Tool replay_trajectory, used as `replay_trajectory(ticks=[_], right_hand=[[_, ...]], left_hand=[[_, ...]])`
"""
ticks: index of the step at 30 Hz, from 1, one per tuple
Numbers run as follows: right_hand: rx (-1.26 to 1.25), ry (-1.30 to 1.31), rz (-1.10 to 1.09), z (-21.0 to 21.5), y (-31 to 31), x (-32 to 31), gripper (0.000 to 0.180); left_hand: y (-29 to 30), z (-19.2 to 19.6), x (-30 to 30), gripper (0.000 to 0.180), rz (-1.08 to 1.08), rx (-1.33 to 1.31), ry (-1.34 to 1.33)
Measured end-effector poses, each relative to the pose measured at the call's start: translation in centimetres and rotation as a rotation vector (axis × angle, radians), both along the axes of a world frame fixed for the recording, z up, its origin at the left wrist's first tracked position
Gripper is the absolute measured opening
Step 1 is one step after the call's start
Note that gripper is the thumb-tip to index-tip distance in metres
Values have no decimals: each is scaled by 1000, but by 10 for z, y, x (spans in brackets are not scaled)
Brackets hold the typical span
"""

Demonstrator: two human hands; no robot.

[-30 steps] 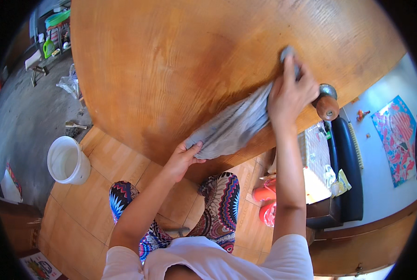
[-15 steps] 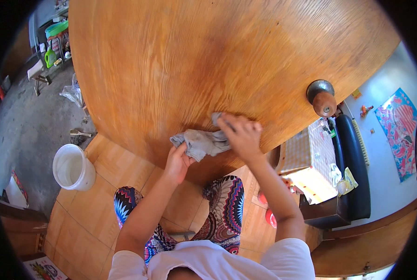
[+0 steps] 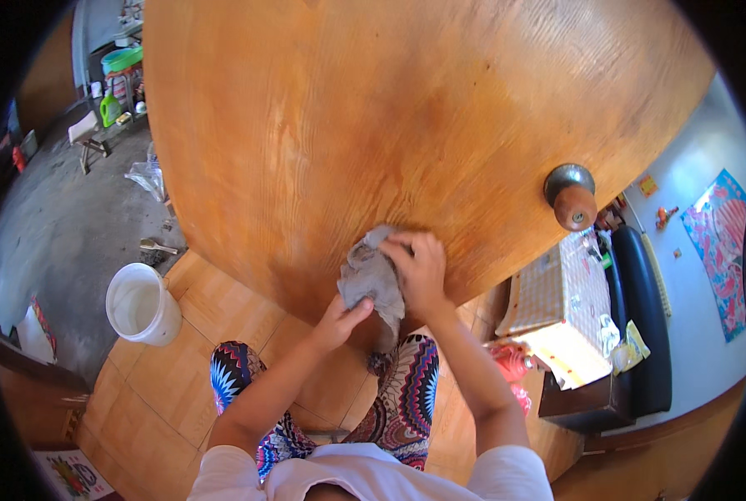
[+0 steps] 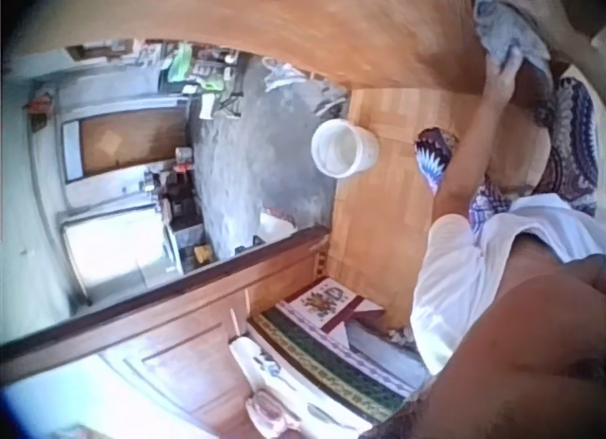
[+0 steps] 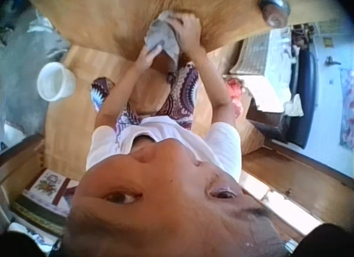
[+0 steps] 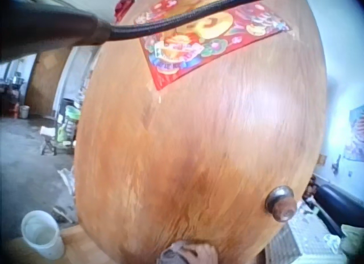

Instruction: The person wipes the surface of a wooden door with a grey cloth. They repeatedly rub the cloth across the door, moving from the lower section up to the top and back down, covering the area around the doorknob.

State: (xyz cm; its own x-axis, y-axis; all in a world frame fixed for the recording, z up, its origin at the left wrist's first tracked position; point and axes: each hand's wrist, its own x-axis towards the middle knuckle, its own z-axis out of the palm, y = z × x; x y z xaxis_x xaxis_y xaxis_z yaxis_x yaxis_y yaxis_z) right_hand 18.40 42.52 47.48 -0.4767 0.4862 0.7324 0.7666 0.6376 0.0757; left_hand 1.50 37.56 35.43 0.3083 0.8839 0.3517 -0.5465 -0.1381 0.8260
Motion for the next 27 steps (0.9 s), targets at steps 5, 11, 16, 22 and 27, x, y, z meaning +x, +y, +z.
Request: replay_trajectory(ticks=[5, 11, 16, 22, 27], right_hand=[[-592, 523, 280, 0, -46, -13, 33], [192, 350, 160, 43, -80, 63, 7], [383, 1176, -174, 70, -41, 134, 32], [-492, 1506, 318, 65, 12, 146, 85], [-331, 1570, 266, 62, -2, 93, 82]], left_hand=[[-6, 5, 28, 46, 283, 39, -131], [42, 75, 12, 25, 584, 82, 112], [105, 275, -23, 43, 973, 720, 163], [154, 408, -28, 40, 1624, 1202, 434], [148, 281, -23, 61, 1478, 846, 758]])
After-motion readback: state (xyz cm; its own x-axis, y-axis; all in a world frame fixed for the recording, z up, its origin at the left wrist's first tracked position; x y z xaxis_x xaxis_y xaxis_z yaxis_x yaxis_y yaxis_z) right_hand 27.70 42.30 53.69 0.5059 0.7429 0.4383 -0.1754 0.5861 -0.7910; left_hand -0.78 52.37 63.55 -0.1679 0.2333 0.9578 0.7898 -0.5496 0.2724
